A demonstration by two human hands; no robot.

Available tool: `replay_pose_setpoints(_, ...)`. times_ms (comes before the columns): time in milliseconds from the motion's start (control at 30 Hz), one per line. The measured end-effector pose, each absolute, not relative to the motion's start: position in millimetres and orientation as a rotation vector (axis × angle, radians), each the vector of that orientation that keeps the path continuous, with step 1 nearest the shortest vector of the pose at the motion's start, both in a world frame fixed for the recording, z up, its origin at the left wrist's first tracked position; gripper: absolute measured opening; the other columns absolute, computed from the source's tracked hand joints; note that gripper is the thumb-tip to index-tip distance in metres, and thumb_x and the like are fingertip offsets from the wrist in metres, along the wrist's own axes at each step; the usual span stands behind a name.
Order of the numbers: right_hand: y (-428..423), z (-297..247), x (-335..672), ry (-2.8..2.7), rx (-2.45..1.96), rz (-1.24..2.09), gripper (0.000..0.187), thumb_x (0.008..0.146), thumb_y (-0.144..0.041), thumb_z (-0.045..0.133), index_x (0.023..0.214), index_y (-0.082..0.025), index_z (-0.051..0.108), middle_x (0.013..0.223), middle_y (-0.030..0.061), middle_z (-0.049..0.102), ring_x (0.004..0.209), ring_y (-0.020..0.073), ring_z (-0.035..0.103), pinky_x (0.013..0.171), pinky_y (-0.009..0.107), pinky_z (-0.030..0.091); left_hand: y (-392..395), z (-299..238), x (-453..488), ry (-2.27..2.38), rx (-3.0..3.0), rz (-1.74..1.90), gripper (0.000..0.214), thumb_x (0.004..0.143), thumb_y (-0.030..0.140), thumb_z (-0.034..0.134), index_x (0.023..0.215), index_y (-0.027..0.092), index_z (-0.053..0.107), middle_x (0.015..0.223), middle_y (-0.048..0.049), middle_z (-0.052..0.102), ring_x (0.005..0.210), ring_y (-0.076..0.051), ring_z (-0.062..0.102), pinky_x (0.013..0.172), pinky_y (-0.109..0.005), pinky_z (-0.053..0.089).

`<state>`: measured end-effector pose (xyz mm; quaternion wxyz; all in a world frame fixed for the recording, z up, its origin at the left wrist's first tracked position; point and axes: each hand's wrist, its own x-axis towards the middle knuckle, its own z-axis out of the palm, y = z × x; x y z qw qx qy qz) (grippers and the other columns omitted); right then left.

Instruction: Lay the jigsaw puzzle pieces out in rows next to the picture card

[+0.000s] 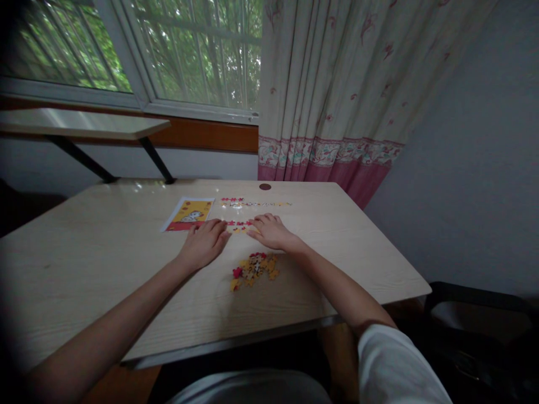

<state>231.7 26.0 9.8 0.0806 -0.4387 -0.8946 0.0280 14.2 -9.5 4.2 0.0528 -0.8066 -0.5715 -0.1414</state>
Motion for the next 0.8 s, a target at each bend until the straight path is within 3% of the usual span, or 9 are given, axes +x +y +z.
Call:
replay_pose_setpoints(367, 21.0, 8.3, 237.3, -2.653, -1.359, 0.095, 0.055, 0.091, -0.051, 0.025, 0.131, -0.017, 0.04, 0.131, 0.0117, 0.045, 0.118, 0.0254, 0.037, 0.098, 0.042, 0.028, -15.5, 7.4, 11.2, -1.699, -2.454, -0.5, 0.038, 0.091, 0.035, 0.031, 0.117, 0.015, 0.051, 0.12, -0.0137, 0.051, 0.109, -0.029, 0.045, 0.088, -0.047, 0.035)
replay_pose_setpoints(500, 18.4, 13.8, 249.4, -2.661, -1.258, 0.061, 0.052, 0.091, -0.048, 0.031, 0.131, -0.017, 0.04, 0.131, 0.0125, 0.044, 0.12, 0.0256, 0.037, 0.098, 0.042, 0.029, -26.8, 13.4, 9.8, -1.338, -2.83, -0.541, 0.031, 0.091, 0.033, 0.035, 0.103, 0.018, 0.059, 0.101, -0.0088, 0.058, 0.097, -0.023, 0.05, 0.083, -0.038, 0.039)
replay_pose_setpoints(600, 6.7, 17.9, 258.0, -2.701, -1.03, 0.088, 0.042, 0.09, -0.041, 0.039, 0.125, -0.019, 0.047, 0.123, 0.0109, 0.051, 0.115, 0.0218, 0.042, 0.096, 0.039, 0.032, -37.6, 16.5, 14.5, -1.067, -3.111, -0.473, 0.026, 0.09, 0.033, 0.04, 0.093, 0.019, 0.062, 0.088, -0.0057, 0.06, 0.086, -0.019, 0.054, 0.077, -0.033, 0.041)
replay_pose_setpoints(800, -24.9, 12.4, 260.5, -2.671, -0.774, 0.25, 0.026, 0.085, -0.032, 0.051, 0.106, -0.018, 0.06, 0.099, 0.0076, 0.061, 0.094, 0.016, 0.052, 0.084, 0.032, 0.039, -44.2, 15.0, 22.7, -0.994, -3.177, -0.474, 0.021, 0.082, 0.036, 0.055, 0.093, 0.019, 0.062, 0.084, -0.0052, 0.06, 0.081, -0.019, 0.055, 0.074, -0.031, 0.042)
